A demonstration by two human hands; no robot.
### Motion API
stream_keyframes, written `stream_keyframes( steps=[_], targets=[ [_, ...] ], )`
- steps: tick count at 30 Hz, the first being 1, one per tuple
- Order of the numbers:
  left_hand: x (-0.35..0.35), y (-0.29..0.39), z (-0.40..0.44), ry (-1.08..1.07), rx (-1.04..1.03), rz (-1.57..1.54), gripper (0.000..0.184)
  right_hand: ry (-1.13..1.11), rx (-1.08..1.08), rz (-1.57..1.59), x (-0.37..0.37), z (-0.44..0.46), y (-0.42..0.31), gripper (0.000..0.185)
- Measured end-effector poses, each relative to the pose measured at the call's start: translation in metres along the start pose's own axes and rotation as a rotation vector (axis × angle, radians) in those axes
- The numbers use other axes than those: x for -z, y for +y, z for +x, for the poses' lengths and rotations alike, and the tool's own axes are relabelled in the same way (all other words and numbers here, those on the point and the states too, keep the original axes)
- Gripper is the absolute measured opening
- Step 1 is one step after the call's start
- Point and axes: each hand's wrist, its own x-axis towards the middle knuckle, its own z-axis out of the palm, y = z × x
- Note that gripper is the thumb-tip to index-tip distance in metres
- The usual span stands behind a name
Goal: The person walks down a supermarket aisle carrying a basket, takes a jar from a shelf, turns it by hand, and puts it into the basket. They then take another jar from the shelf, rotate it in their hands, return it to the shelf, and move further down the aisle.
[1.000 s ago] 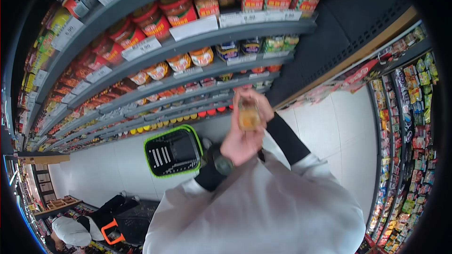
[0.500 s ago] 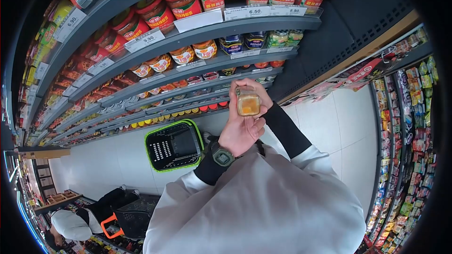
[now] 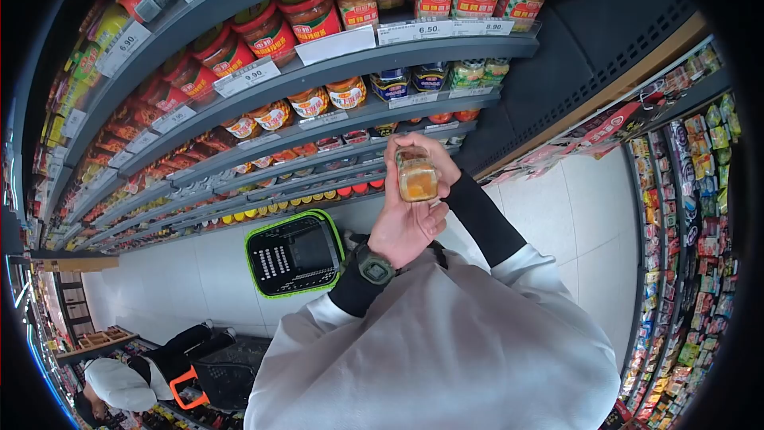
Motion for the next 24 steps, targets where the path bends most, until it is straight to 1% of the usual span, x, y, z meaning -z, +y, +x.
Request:
stream_keyframes(
  steps=[3,6,8,9,10,11,13,14,17,18,21,22,24],
  targets=[
    [0.0,0.001,0.0,-0.026,0.028,-0.032,0.066,0.029,-0.057,0.0,0.002,0.001,-0.002,0.031],
    [0.0,0.003,-0.001,-0.027,0.053,-0.011,0.066,0.037,0.033,-0.084,0.004,0.003,-0.002,0.028],
    [0.004,0.005,-0.002,-0.006,0.069,0.048,0.066,0.067,0.072,-0.254,0.005,0.0,-0.006,0.028],
    [0.007,0.007,-0.002,-0.032,0.094,0.031,0.066,0.082,0.093,-0.34,0.003,-0.002,-0.01,0.028],
    [0.012,0.008,-0.003,-0.056,0.116,0.008,0.066,0.145,0.097,-0.411,-0.002,-0.005,-0.015,0.028],
    [0.015,0.007,-0.006,-0.079,0.136,-0.016,0.066,0.143,0.116,-0.515,-0.004,-0.007,-0.017,0.028],
    [0.014,0.011,-0.009,0.009,0.116,0.139,0.064,0.136,0.167,-0.727,-0.005,-0.009,-0.025,0.028],
    [0.012,0.012,-0.01,0.051,0.105,0.221,0.063,0.126,0.203,-0.837,-0.006,-0.012,-0.029,0.025],
    [0.029,0.01,-0.01,0.123,-0.016,0.547,0.054,0.217,0.39,-1.425,-0.039,-0.03,-0.047,0.022],
    [0.025,0.012,-0.009,0.072,-0.032,0.573,0.048,0.222,0.522,-1.537,-0.048,-0.032,-0.048,0.017],
    [0.031,0.019,-0.003,-0.101,-0.087,0.643,0.047,0.313,0.57,-1.539,-0.082,-0.042,-0.062,0.016],
    [0.027,0.026,-0.001,-0.143,-0.029,0.551,0.037,0.258,0.613,-1.451,-0.082,-0.043,-0.066,0.021],
    [0.019,0.043,0.004,-0.254,-0.034,0.674,0.04,0.239,0.672,-1.469,-0.088,-0.046,-0.074,0.027]
  ],
)
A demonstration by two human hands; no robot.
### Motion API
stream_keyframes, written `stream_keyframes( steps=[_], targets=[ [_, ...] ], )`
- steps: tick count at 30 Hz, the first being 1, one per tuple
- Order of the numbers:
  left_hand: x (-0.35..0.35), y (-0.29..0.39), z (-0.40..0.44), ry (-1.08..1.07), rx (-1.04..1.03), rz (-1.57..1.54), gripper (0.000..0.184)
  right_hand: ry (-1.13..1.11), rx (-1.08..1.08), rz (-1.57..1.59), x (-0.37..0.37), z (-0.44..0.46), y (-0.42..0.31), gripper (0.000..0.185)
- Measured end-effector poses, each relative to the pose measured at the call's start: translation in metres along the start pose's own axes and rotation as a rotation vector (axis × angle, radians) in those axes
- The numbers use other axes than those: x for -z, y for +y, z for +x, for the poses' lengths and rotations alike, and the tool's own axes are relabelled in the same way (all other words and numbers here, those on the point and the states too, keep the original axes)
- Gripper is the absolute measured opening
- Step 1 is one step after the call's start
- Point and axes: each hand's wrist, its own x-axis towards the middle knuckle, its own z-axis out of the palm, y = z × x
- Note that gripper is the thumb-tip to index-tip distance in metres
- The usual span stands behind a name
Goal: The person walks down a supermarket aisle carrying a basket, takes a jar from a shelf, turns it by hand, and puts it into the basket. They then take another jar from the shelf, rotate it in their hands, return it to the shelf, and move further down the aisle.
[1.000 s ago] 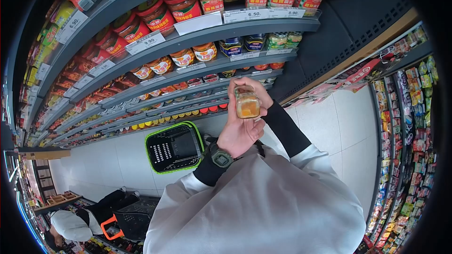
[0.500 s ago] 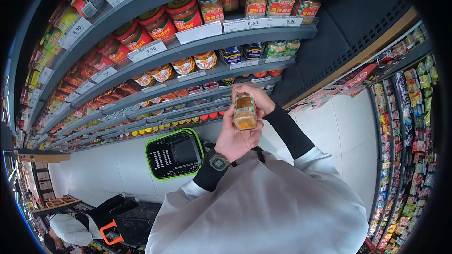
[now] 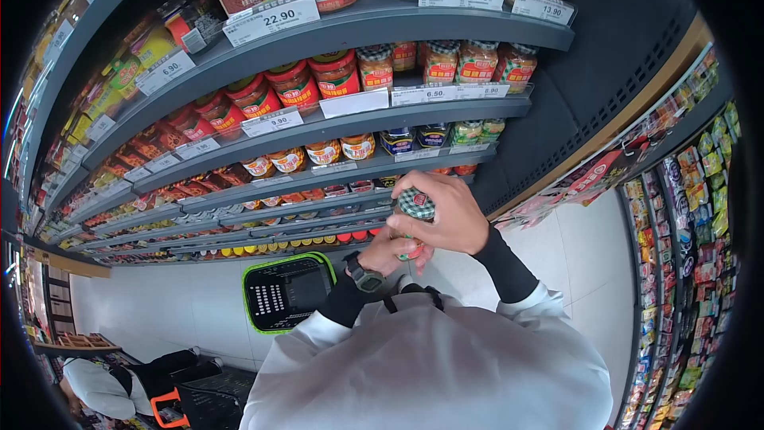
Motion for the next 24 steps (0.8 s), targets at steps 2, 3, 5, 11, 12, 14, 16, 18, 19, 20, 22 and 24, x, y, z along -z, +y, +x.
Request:
stream_keyframes(
  steps=[2,3,5,11,12,14,16,18,19,20,22,24],
  targets=[
    [-0.01,0.021,0.011,-0.056,-0.037,0.087,0.045,-0.05,-0.015,-0.046,0.013,0.003,-0.01,0.036],
    [-0.014,0.029,0.015,-0.05,-0.041,0.138,0.046,-0.081,-0.075,0.019,0.02,0.006,-0.016,0.038],
    [-0.02,0.04,0.023,-0.039,-0.046,0.237,0.048,-0.145,-0.199,0.149,0.03,0.009,-0.027,0.042],
    [-0.002,0.059,0.041,-0.202,0.06,0.111,0.061,-0.164,-0.021,0.1,0.046,0.02,-0.01,0.059],
    [0.0,0.061,0.042,-0.202,0.07,0.065,0.062,-0.213,-0.086,0.12,0.049,0.021,-0.013,0.06],
    [0.01,0.066,0.044,-0.242,0.107,0.073,0.065,-0.183,-0.077,0.097,0.046,0.022,-0.008,0.06],
    [0.012,0.063,0.046,-0.236,0.06,0.052,0.062,-0.15,-0.045,0.086,0.043,0.023,-0.004,0.06],
    [0.015,0.062,0.047,-0.179,0.032,0.008,0.057,-0.116,0.007,0.086,0.041,0.023,-0.002,0.059],
    [0.016,0.062,0.048,-0.126,0.025,-0.025,0.054,-0.06,0.043,0.046,0.04,0.025,-0.001,0.058],
    [0.017,0.062,0.049,-0.072,0.019,-0.06,0.052,-0.006,0.078,0.006,0.038,0.026,-0.001,0.058],
    [0.015,0.066,0.058,-0.016,0.007,-0.055,0.051,0.083,0.169,-0.09,0.037,0.031,0.003,0.057],
    [0.011,0.069,0.066,0.082,-0.006,-0.047,0.05,0.156,0.282,-0.194,0.038,0.036,0.007,0.055]
  ],
)
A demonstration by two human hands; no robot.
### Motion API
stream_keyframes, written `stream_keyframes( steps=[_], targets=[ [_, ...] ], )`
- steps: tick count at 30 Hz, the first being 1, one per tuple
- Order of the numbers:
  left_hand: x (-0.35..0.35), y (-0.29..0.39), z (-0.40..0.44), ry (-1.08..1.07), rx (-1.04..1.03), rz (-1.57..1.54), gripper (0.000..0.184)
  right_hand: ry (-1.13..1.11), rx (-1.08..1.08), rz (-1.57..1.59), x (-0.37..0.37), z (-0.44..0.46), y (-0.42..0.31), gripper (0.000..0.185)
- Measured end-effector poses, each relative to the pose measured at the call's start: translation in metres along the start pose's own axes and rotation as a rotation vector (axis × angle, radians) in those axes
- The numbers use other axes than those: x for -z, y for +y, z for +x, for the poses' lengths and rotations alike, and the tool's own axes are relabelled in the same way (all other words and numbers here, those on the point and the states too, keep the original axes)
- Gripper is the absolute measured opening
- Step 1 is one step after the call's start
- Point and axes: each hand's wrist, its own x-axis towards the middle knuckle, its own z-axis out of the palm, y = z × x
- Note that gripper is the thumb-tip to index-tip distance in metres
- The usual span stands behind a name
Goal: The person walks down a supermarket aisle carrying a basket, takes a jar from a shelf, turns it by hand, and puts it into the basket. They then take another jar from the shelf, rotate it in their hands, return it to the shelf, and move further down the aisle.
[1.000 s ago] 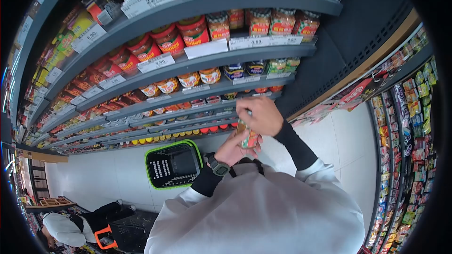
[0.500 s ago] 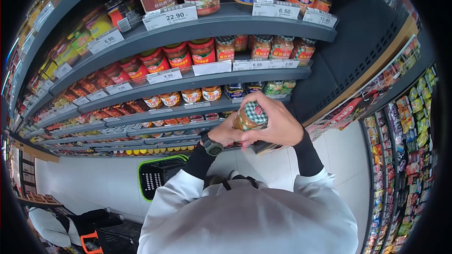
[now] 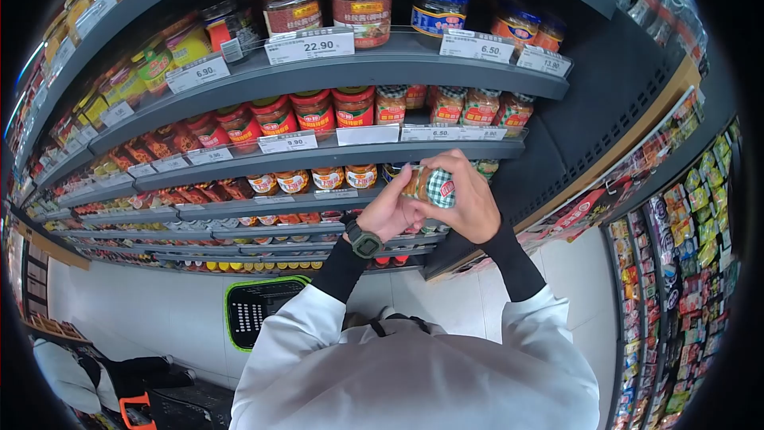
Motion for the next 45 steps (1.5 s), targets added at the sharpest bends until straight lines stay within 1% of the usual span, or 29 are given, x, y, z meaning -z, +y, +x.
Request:
stream_keyframes(
  steps=[3,4,6,7,8,11,12,13,14,15,16,20,23,24,27,30,33,35,36,39,45],
  targets=[
    [-0.017,0.0,0.003,0.065,-0.05,-0.104,0.049,0.07,0.078,-0.074,-0.006,-0.001,0.0,0.056],
    [-0.026,0.003,0.0,0.098,-0.048,-0.053,0.05,0.072,0.072,-0.043,-0.007,-0.002,0.0,0.056],
    [-0.021,-0.002,-0.002,0.109,-0.035,-0.008,0.052,0.079,0.05,0.016,-0.008,-0.002,0.003,0.055],
    [-0.019,-0.005,-0.004,0.114,-0.024,0.015,0.053,0.061,-0.016,0.065,-0.008,-0.002,0.002,0.055],
    [-0.018,-0.005,-0.008,0.016,-0.023,-0.045,0.056,0.046,-0.083,0.112,-0.006,-0.002,0.001,0.054],
    [-0.011,-0.014,-0.018,-0.07,0.025,-0.178,0.051,-0.063,-0.241,0.256,-0.005,-0.004,0.0,0.053],
    [-0.008,-0.018,-0.022,-0.158,0.015,-0.202,0.053,-0.108,-0.282,0.305,-0.006,-0.005,0.002,0.053],
    [-0.006,-0.021,-0.026,-0.101,0.02,-0.191,0.053,-0.153,-0.32,0.353,-0.007,-0.005,0.004,0.052],
    [-0.007,-0.024,-0.032,-0.044,0.027,-0.181,0.054,-0.143,-0.274,0.365,-0.014,-0.009,0.007,0.053],
    [-0.007,-0.031,-0.038,0.018,0.037,-0.178,0.054,-0.17,-0.295,0.39,-0.019,-0.014,0.009,0.053],
    [-0.002,-0.04,-0.042,0.076,0.051,-0.134,0.062,-0.198,-0.315,0.414,-0.025,-0.019,0.01,0.053],
    [0.02,-0.074,-0.058,0.189,0.06,-0.23,0.063,-0.291,-0.396,0.458,-0.047,-0.044,0.015,0.053],
    [0.029,-0.094,-0.07,0.222,0.106,-0.349,0.062,-0.325,-0.432,0.47,-0.062,-0.061,0.018,0.053],
    [0.03,-0.1,-0.073,0.278,0.117,-0.372,0.062,-0.337,-0.449,0.476,-0.067,-0.066,0.019,0.054],
    [0.036,-0.119,-0.079,0.121,0.02,-0.653,0.055,-0.365,-0.461,0.478,-0.076,-0.077,0.017,0.054],
    [0.042,-0.135,-0.086,0.194,0.062,-0.565,0.064,-0.408,-0.474,0.488,-0.081,-0.084,0.016,0.054],
    [0.048,-0.141,-0.096,0.17,0.065,-0.536,0.064,-0.44,-0.494,0.503,-0.087,-0.091,0.012,0.053],
    [0.053,-0.14,-0.104,0.267,0.081,-0.472,0.062,-0.44,-0.498,0.51,-0.097,-0.097,0.012,0.053],
    [0.055,-0.139,-0.108,0.313,0.091,-0.438,0.062,-0.499,-0.537,0.528,-0.099,-0.097,0.012,0.054],
    [0.07,-0.142,-0.119,0.302,0.093,-0.369,0.058,-0.57,-0.528,0.516,-0.108,-0.095,0.007,0.054],
    [0.089,-0.141,-0.152,0.408,0.103,-0.322,0.056,-0.665,-0.418,0.55,-0.142,-0.092,-0.007,0.047]
  ],
)
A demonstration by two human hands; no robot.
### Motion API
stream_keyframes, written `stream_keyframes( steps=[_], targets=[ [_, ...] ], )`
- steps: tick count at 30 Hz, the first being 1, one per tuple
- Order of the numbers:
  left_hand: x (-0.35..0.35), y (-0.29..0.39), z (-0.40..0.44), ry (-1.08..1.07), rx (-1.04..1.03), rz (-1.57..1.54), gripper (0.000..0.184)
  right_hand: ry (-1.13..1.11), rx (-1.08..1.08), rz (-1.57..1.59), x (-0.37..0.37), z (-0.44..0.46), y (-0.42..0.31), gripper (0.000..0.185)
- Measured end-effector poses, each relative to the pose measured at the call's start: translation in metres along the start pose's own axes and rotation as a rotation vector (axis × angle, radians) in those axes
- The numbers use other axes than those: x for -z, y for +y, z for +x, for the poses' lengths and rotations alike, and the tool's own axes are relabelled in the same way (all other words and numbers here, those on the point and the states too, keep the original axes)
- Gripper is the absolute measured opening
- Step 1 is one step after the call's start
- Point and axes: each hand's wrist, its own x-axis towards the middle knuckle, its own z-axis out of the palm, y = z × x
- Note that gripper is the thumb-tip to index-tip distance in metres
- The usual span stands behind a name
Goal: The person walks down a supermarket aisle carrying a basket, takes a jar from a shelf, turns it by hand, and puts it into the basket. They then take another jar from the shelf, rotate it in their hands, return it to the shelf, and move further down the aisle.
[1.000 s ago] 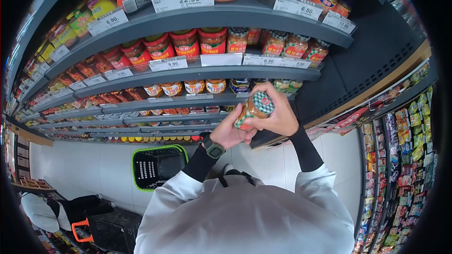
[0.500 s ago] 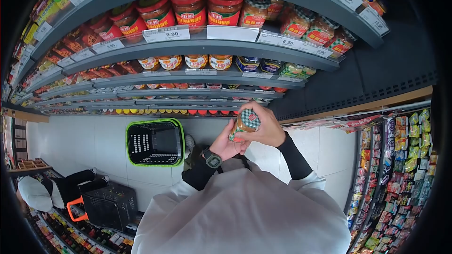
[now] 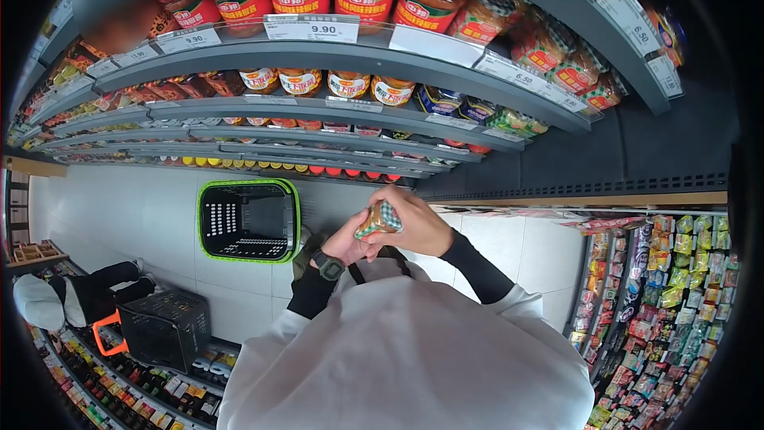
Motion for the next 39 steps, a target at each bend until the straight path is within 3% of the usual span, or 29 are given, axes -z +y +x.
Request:
stream_keyframes(
  steps=[4,5,8,15,21,32,39],
  targets=[
    [0.025,0.01,-0.019,0.004,-0.045,-0.034,0.053,0.023,0.05,0.024,-0.024,0.019,-0.01,0.047],
    [0.045,0.008,-0.022,-0.079,-0.064,-0.067,0.051,0.02,0.048,0.026,-0.031,0.024,-0.012,0.045],
    [0.038,0.027,-0.038,0.143,-0.191,0.015,0.048,0.064,0.073,-0.07,-0.056,0.039,-0.016,0.043],
    [0.072,0.062,-0.074,0.215,-0.21,-0.1,0.041,0.113,0.102,-0.318,-0.12,0.083,-0.038,0.041],
    [0.116,0.085,-0.108,0.335,-0.282,-0.014,0.039,0.084,0.015,-0.285,-0.166,0.119,-0.045,0.047],
    [0.159,0.102,-0.148,0.326,-0.288,-0.017,0.04,0.05,0.016,-0.296,-0.218,0.149,-0.053,0.051],
    [0.175,0.11,-0.161,0.403,-0.409,-0.155,0.031,0.075,0.081,-0.354,-0.242,0.168,-0.051,0.05]
  ],
)
